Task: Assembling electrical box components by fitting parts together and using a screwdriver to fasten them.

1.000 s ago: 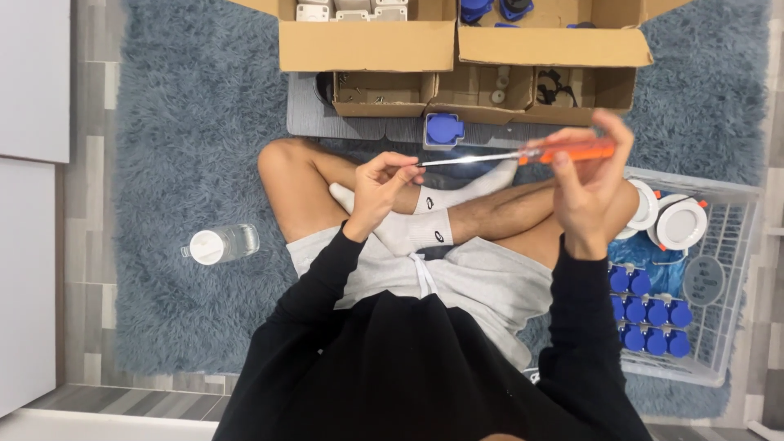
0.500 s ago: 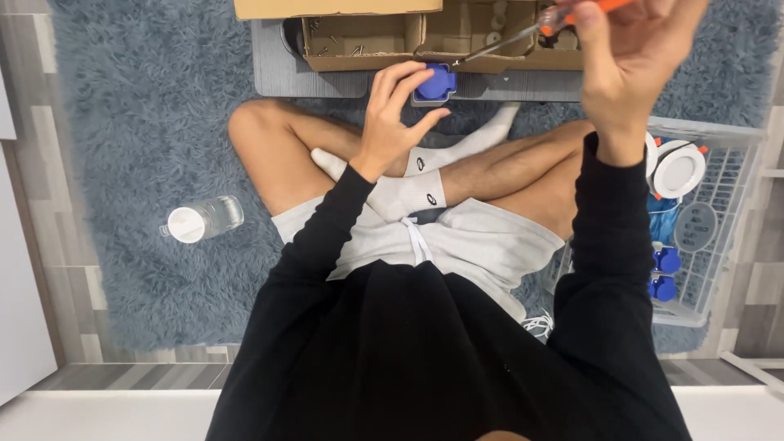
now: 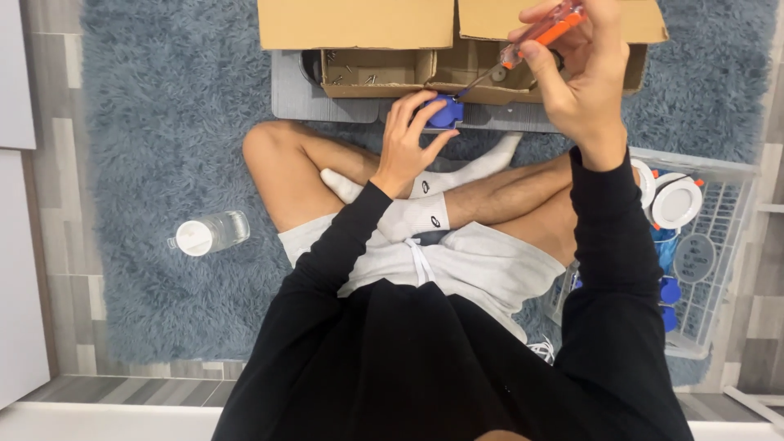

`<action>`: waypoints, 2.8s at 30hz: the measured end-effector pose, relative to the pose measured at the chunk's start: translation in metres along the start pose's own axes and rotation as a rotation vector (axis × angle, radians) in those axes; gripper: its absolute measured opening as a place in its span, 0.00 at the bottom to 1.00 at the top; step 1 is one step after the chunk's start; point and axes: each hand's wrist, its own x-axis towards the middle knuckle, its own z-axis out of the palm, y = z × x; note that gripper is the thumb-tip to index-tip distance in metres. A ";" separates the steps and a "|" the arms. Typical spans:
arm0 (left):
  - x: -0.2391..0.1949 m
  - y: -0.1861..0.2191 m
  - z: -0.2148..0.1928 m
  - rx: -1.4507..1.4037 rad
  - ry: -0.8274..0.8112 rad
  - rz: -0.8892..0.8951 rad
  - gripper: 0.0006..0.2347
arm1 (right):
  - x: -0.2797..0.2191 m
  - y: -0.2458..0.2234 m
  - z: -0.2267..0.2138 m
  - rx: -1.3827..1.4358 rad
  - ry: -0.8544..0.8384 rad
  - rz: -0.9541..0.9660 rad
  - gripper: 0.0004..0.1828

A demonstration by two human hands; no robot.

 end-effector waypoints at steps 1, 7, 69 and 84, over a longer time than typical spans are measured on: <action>-0.002 -0.001 0.001 0.003 0.001 0.001 0.22 | 0.003 -0.001 -0.001 0.002 0.000 -0.003 0.40; -0.004 -0.004 0.005 0.012 0.012 0.010 0.22 | 0.026 -0.006 -0.006 0.125 -0.153 0.043 0.36; -0.011 -0.014 0.012 -0.091 0.038 -0.036 0.21 | 0.057 0.008 0.031 -0.787 0.069 -0.307 0.29; -0.009 -0.010 0.010 -0.097 0.049 -0.037 0.21 | 0.073 -0.042 0.004 -0.194 -0.344 -0.001 0.37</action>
